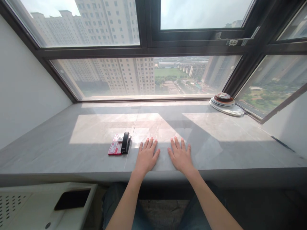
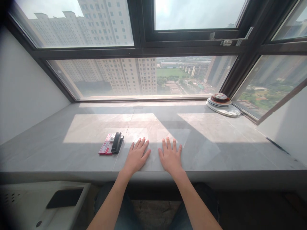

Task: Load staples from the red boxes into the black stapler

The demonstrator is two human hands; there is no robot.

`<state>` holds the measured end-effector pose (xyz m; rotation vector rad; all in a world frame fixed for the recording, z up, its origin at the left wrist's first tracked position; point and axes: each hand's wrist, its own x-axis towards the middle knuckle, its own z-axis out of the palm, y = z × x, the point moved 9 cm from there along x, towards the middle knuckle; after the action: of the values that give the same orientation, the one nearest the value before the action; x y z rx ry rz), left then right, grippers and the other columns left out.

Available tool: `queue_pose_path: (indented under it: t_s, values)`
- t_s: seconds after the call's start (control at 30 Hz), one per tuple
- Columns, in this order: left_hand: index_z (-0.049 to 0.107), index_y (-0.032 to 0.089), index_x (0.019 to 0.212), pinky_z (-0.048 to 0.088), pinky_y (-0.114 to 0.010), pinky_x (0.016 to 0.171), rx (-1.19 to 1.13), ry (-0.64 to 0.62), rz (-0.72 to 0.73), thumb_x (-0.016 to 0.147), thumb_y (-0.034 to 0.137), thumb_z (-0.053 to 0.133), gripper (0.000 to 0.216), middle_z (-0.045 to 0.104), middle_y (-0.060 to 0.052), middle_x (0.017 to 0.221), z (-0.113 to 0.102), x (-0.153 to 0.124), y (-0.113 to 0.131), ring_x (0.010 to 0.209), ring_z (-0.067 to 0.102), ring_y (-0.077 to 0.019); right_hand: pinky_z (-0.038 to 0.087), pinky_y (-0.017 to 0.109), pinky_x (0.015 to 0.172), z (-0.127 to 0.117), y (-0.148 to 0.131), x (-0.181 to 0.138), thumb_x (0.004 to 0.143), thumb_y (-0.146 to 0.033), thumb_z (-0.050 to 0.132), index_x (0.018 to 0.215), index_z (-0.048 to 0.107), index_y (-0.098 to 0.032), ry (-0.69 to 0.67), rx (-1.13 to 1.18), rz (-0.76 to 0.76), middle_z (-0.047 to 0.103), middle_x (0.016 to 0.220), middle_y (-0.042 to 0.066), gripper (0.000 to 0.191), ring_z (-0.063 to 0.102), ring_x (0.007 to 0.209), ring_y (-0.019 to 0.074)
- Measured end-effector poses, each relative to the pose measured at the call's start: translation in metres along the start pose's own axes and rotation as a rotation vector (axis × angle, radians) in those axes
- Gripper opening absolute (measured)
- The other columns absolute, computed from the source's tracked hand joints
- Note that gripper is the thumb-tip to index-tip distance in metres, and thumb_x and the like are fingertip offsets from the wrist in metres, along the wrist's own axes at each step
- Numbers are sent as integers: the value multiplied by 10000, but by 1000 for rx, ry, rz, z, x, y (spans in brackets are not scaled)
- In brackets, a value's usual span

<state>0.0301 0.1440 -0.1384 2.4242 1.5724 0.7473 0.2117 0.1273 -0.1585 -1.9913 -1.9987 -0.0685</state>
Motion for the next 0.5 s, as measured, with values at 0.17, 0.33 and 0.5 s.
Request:
queue_pose_path:
  t_s: [0.17, 0.33, 0.5]
  values:
    - [430, 344, 1541, 161, -592, 1259, -12, -6, -5, 1040, 448, 423, 512, 356, -31, 1653, 1, 0, -2, 1562, 230, -307, 32, 695, 1196, -1, -1, 0, 1069, -462, 327, 1637, 309, -276, 9, -5, -7, 181, 1710, 54, 598, 53, 1564, 402]
    - [610, 280, 1379, 359, -532, 1167, -63, -2, -29, 1029, 425, 446, 413, 585, -89, 1465, -28, 5, 25, 1405, 480, -316, 27, 693, 1196, -1, -1, 0, 1066, -462, 339, 1637, 308, -279, 7, -6, 4, 167, 1714, 57, 600, 45, 1565, 403]
    - [743, 358, 945, 515, -377, 714, -314, -394, 93, 1028, 493, 452, 331, 701, -45, 756, -66, -74, 103, 686, 650, -222, 31, 691, 1196, 2, 1, 2, 1068, -470, 335, 1644, 284, -292, -27, -14, 7, 148, 1718, 42, 606, 41, 1564, 405]
